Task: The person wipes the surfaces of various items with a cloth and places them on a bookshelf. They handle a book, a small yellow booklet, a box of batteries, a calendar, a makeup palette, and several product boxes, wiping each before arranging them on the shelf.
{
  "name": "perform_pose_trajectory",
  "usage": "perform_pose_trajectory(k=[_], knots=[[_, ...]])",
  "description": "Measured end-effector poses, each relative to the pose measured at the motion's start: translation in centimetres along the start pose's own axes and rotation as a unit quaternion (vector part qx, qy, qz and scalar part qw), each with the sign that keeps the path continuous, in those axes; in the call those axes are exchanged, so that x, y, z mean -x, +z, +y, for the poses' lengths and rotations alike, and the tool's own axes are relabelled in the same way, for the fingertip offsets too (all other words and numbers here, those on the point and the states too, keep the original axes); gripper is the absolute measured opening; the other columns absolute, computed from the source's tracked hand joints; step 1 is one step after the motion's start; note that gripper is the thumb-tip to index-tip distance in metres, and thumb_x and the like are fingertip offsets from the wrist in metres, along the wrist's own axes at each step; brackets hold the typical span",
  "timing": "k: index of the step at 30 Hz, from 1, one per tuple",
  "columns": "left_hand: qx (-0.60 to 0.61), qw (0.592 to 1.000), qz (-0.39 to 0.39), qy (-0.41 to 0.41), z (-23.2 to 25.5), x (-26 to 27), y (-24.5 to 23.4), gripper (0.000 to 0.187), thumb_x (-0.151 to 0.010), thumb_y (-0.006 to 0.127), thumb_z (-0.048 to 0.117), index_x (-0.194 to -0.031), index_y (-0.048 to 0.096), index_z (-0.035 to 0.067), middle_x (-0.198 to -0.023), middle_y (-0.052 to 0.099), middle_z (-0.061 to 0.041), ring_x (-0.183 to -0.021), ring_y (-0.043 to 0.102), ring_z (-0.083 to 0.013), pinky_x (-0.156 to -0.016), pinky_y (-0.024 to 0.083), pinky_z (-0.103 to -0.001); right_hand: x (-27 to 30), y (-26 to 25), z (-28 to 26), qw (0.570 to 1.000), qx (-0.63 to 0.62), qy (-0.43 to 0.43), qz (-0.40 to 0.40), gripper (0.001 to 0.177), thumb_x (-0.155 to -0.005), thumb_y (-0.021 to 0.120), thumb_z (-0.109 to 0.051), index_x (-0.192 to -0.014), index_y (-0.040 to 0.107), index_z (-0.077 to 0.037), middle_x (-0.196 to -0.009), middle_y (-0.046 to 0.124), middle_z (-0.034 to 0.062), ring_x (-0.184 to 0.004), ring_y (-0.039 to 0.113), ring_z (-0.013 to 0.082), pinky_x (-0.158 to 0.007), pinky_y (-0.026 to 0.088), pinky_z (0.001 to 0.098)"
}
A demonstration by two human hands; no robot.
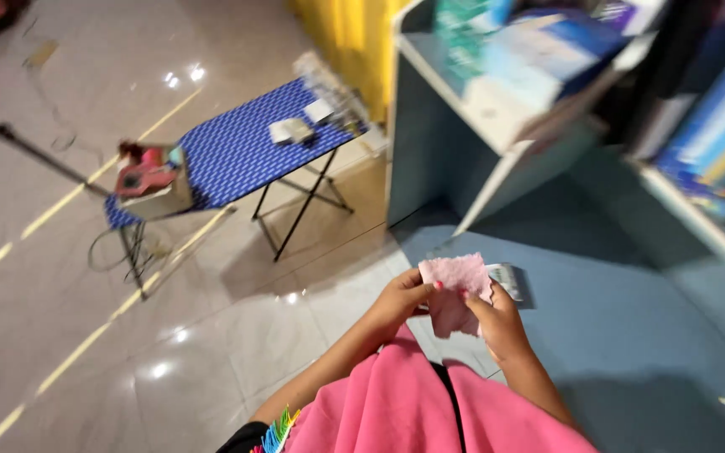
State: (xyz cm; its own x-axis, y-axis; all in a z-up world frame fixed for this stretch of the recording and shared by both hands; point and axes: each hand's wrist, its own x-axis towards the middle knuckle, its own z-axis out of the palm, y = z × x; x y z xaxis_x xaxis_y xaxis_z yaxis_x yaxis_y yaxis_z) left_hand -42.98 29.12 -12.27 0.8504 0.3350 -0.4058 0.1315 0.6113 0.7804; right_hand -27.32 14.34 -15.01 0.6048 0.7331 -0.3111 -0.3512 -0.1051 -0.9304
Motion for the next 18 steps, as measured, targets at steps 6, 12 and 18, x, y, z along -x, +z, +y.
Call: perform_pose_trajectory(k=[6,12,18], knots=[[0.027,0.988,0.148,0.024,1.1,3.9,-13.8,0.021,-0.098,0.063,0.029,-0.113,0.063,0.016,-0.111,0.070,0.002,-0.099,0.067,-0.0125,-0.087,0.046,-0.033,-4.9,12.0,2.0,0.993,-0.014,0.040,-0.109,0.043,-0.094,0.057,-0.005,-0.137,0.054,0.002,-0.127,0.065,0.0116,-0.115,0.064,0.0208,-0.099,0.051,0.0364],[0.067,0.959,0.274,0.037,2.4,6.7,-22.2,0.026,-0.096,0.060,0.032,-0.118,0.063,0.018,-0.110,0.073,0.006,-0.101,0.067,-0.0105,-0.088,0.044,-0.031,-9.7,20.5,4.5,0.969,-0.007,0.152,-0.193,0.042,-0.096,0.052,-0.005,-0.137,0.054,0.000,-0.127,0.066,0.0110,-0.114,0.064,0.0212,-0.097,0.051,0.0365],[0.078,0.947,0.308,0.044,4.9,5.6,-27.5,0.031,-0.094,0.062,0.032,-0.123,0.062,0.019,-0.112,0.067,0.007,-0.100,0.065,-0.0106,-0.087,0.045,-0.032,-16.8,28.0,5.9,0.941,0.002,0.223,-0.256,0.038,-0.097,0.051,-0.006,-0.135,0.056,0.002,-0.124,0.068,0.0136,-0.110,0.067,0.0240,-0.094,0.054,0.0383]])
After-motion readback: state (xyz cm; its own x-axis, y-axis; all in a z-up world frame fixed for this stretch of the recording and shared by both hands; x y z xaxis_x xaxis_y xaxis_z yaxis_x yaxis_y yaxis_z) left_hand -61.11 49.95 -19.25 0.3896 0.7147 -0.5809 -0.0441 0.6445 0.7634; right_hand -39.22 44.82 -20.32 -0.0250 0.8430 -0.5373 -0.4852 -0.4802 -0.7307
